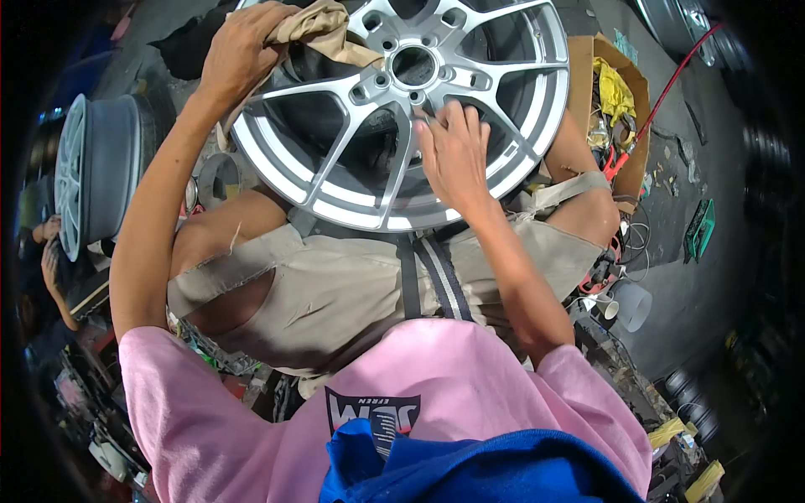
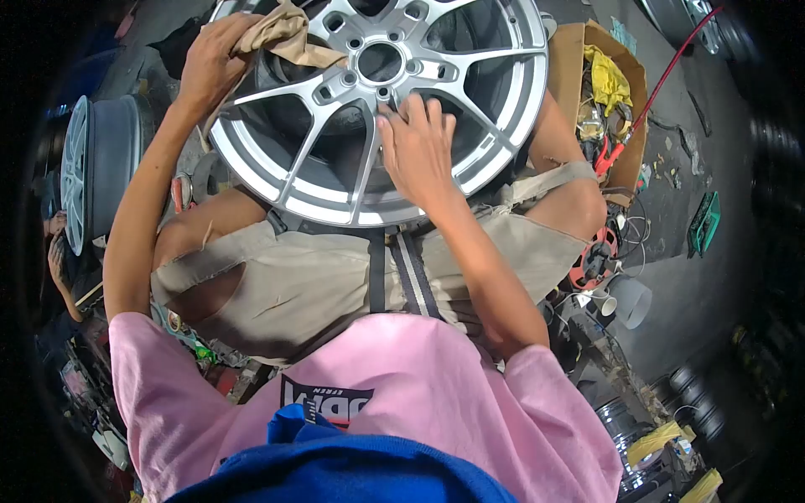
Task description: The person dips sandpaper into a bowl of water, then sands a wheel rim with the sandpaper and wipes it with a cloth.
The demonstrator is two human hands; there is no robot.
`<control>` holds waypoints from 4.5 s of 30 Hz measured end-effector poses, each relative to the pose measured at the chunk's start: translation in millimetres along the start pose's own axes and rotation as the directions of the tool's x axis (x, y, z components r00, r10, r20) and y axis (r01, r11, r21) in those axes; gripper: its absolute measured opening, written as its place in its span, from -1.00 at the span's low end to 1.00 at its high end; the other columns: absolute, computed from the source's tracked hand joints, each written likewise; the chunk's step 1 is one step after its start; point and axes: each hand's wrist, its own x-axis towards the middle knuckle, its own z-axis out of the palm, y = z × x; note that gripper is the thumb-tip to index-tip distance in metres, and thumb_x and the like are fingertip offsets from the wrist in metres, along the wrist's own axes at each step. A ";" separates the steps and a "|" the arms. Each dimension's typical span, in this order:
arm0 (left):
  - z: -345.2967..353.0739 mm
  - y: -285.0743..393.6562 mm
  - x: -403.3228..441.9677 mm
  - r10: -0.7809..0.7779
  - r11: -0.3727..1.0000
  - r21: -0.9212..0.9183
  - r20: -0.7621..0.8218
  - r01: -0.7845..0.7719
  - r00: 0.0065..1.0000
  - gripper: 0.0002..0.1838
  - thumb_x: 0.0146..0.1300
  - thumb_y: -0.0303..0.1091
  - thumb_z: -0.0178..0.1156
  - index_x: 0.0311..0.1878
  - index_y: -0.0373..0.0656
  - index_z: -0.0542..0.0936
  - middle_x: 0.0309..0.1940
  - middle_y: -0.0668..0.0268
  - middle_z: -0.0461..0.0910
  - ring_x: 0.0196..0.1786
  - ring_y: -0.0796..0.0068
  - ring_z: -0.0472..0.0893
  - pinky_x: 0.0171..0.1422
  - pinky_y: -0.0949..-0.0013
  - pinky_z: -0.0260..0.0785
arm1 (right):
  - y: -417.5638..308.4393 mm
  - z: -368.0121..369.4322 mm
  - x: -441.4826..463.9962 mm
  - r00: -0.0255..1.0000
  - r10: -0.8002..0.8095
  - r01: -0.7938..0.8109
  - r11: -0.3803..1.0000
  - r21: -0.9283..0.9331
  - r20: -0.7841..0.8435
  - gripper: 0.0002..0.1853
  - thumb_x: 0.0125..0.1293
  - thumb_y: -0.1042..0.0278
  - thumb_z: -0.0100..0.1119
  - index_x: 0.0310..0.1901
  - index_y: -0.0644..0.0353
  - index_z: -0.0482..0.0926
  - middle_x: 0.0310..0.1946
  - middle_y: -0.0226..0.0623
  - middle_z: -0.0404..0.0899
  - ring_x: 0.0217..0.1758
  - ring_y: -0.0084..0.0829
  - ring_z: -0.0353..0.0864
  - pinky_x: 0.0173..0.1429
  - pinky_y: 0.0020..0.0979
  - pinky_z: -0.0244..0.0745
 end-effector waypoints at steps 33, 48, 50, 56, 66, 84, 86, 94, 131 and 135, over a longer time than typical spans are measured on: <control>-18.1 25.9 11.7 -0.070 0.996 -0.055 -0.035 0.068 0.997 -0.62 0.03 -0.46 0.30 0.00 -0.16 0.67 -0.09 0.11 0.71 0.11 0.01 0.66 0.25 0.05 0.47 | 30.6 -47.0 -1.5 0.995 -0.096 0.099 0.992 -0.074 0.039 -0.80 0.44 0.25 0.31 -0.20 0.20 0.77 -0.21 -0.29 0.46 -0.08 -0.23 0.44 0.00 -0.12 0.26; -16.7 22.3 10.1 -0.118 0.989 -0.091 0.032 0.120 0.993 -0.54 -0.04 -0.46 0.29 0.04 -0.15 0.67 -0.04 0.11 0.70 0.15 0.02 0.64 0.31 0.05 0.45 | 8.7 -49.1 24.6 0.880 -0.241 0.372 0.885 -0.280 0.409 -0.71 0.46 0.11 0.27 -0.21 0.17 0.79 -0.12 -0.29 0.54 0.04 -0.26 0.46 0.06 -0.16 0.28; -19.3 23.0 12.4 -0.104 0.989 -0.106 0.038 0.108 0.994 -0.54 -0.04 -0.46 0.29 0.04 -0.14 0.67 -0.03 0.12 0.70 0.15 0.02 0.64 0.31 0.06 0.45 | 11.7 -47.0 33.0 0.852 -0.289 0.431 0.861 -0.271 0.436 -0.71 0.45 0.12 0.28 -0.21 0.18 0.79 -0.12 -0.31 0.53 0.04 -0.29 0.46 0.06 -0.17 0.29; -12.6 19.4 6.5 -0.086 0.992 -0.086 0.017 0.088 0.996 -0.53 -0.05 -0.47 0.27 0.04 -0.15 0.68 -0.02 0.14 0.70 0.16 0.03 0.64 0.34 0.08 0.44 | 21.5 -66.9 43.8 0.721 -0.511 0.651 0.731 -0.205 0.467 -0.69 0.47 0.12 0.25 -0.31 0.18 0.77 0.02 -0.41 0.56 0.09 -0.37 0.48 0.15 -0.20 0.35; -11.8 16.4 5.4 -0.094 0.993 -0.070 0.001 0.094 0.996 -0.51 -0.07 -0.52 0.26 0.05 -0.15 0.68 0.01 0.11 0.69 0.18 0.02 0.63 0.34 0.06 0.44 | 13.2 -62.0 43.0 0.753 -0.435 0.597 0.767 -0.234 0.494 -0.67 0.50 0.07 0.22 -0.19 0.16 0.81 -0.05 -0.29 0.58 0.09 -0.31 0.51 0.17 -0.17 0.34; -21.7 25.9 10.3 -0.092 0.992 -0.086 0.006 0.093 0.996 -0.52 -0.06 -0.48 0.28 0.05 -0.15 0.66 -0.04 0.09 0.70 0.17 -0.01 0.63 0.33 0.04 0.43 | 13.0 -15.8 10.2 0.974 -0.190 0.221 0.917 -0.333 0.123 -0.76 0.42 0.20 0.31 -0.02 0.11 0.78 -0.14 -0.38 0.45 -0.01 -0.29 0.43 0.03 -0.16 0.25; -17.3 24.7 8.7 -0.103 0.989 -0.100 0.032 0.106 0.994 -0.53 -0.05 -0.47 0.28 0.05 -0.15 0.67 -0.05 0.10 0.70 0.16 -0.02 0.63 0.31 0.04 0.43 | 9.1 -14.6 13.1 0.973 -0.189 0.226 0.903 -0.366 0.133 -0.74 0.41 0.20 0.32 0.00 0.12 0.79 -0.13 -0.39 0.45 -0.01 -0.30 0.42 0.03 -0.16 0.25; -14.3 20.8 10.8 -0.110 0.988 -0.105 0.033 0.113 0.993 -0.57 -0.03 -0.44 0.28 0.01 -0.17 0.66 -0.06 0.09 0.69 0.14 -0.02 0.64 0.29 0.05 0.44 | 18.5 -14.2 21.0 0.946 -0.283 0.325 0.851 -0.414 0.160 -0.69 0.39 0.19 0.33 0.04 0.18 0.76 -0.11 -0.40 0.48 -0.01 -0.31 0.44 0.02 -0.17 0.27; 0.5 76.7 32.9 -0.214 0.921 -0.297 0.153 0.252 0.965 -0.62 0.34 -0.30 0.23 0.13 -0.33 0.60 -0.01 -0.23 0.66 0.04 -0.27 0.62 0.20 -0.03 0.47 | -31.6 13.9 15.9 0.997 -0.072 0.073 0.997 0.039 -0.036 -0.74 0.48 0.22 0.26 -0.26 0.23 0.75 -0.19 -0.25 0.48 -0.03 -0.19 0.45 0.04 -0.10 0.24; 1.2 78.3 31.7 -0.223 0.777 -0.441 0.475 0.450 0.851 -0.64 0.37 -0.22 0.17 -0.06 -0.39 0.63 -0.25 -0.24 0.69 -0.14 -0.31 0.68 0.05 -0.07 0.51 | -15.8 2.0 18.4 0.989 -0.098 0.103 0.994 0.039 -0.113 -0.74 0.47 0.22 0.27 -0.32 0.22 0.73 -0.20 -0.29 0.47 -0.04 -0.22 0.45 0.03 -0.13 0.24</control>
